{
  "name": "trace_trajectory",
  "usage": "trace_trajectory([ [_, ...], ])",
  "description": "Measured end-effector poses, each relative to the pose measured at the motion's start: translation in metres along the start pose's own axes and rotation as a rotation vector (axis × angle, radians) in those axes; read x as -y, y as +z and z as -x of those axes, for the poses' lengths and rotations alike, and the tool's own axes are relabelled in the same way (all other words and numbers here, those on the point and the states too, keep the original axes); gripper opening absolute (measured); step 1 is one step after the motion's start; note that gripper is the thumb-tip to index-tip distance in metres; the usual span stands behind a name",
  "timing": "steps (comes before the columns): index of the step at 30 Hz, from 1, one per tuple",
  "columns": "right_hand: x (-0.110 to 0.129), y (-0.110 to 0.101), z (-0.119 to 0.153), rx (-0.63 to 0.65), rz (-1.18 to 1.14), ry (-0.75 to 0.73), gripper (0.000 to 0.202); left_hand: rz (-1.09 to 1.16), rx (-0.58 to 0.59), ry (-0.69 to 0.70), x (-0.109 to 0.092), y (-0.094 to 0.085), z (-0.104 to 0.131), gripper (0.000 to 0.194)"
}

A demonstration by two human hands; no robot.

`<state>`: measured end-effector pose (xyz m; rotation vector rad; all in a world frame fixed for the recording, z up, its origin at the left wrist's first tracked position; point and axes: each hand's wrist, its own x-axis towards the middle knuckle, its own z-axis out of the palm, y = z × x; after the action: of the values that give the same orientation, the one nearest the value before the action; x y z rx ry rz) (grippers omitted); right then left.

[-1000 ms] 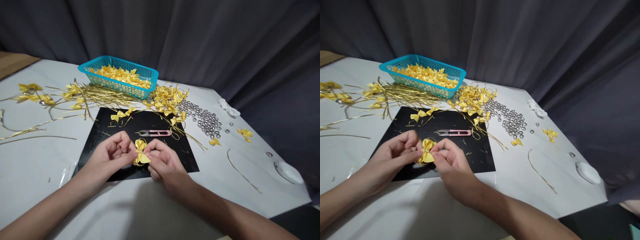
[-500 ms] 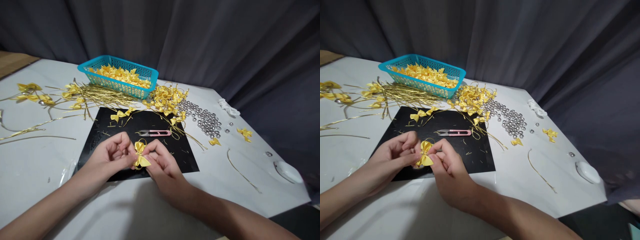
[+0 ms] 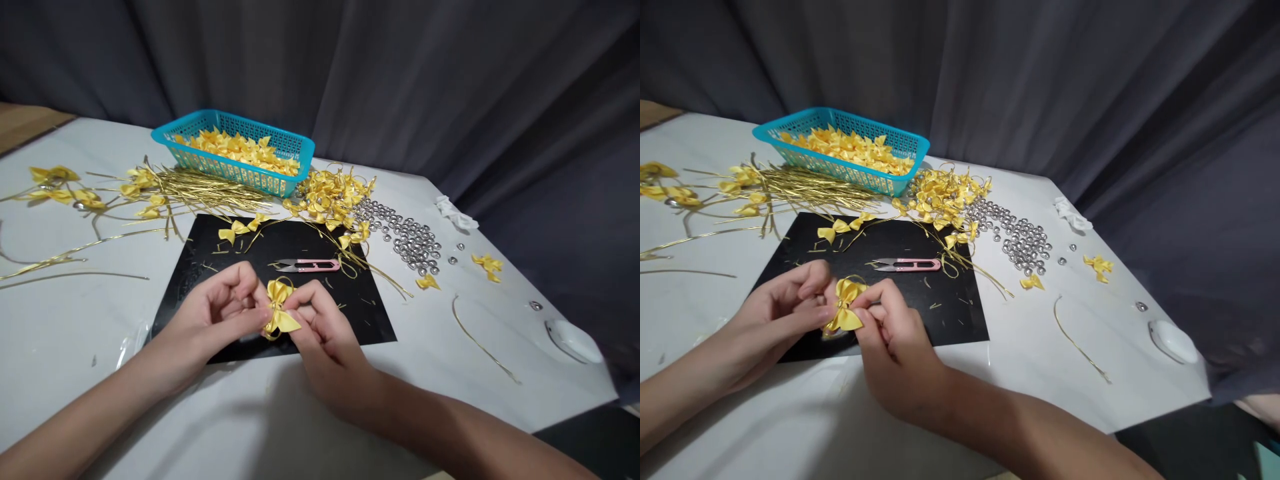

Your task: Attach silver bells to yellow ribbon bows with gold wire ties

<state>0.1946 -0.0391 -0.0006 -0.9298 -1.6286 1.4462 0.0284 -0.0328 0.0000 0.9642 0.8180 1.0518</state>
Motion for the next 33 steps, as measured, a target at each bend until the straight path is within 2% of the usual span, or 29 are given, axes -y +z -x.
trace_trajectory([
  [7,-0.0036,-0.0002,-0.0018,-0.009,0.109,-0.099,0.004,-0.090,-0.012,0.030,-0.0028,0.0010,0.0014,0.032],
  [12,-0.0015,-0.0009,-0.0015,-0.017,0.142,-0.111,0.004,-0.129,-0.011,0.042,-0.0026,0.0011,0.0007,0.032],
  [16,-0.0019,0.0005,-0.0044,-0.045,0.076,-0.057,0.005,-0.140,-0.033,0.040,-0.0020,0.0007,0.0005,0.033],
  [20,-0.0019,0.0014,-0.0074,-0.170,-0.002,0.050,0.009,-0.165,-0.058,0.069,-0.0030,0.0000,0.0016,0.033],
  [22,-0.0006,0.0008,-0.0072,-0.198,0.002,0.052,0.006,-0.176,-0.062,0.083,-0.0035,-0.0008,0.0013,0.033],
  [29,0.0014,0.0003,-0.0051,-0.170,0.060,0.015,0.004,-0.180,-0.100,0.087,-0.0024,-0.0032,-0.0015,0.032],
  [33,0.0010,0.0006,-0.0056,-0.150,0.104,-0.003,0.005,-0.163,-0.081,0.061,-0.0027,-0.0012,-0.0002,0.034],
])
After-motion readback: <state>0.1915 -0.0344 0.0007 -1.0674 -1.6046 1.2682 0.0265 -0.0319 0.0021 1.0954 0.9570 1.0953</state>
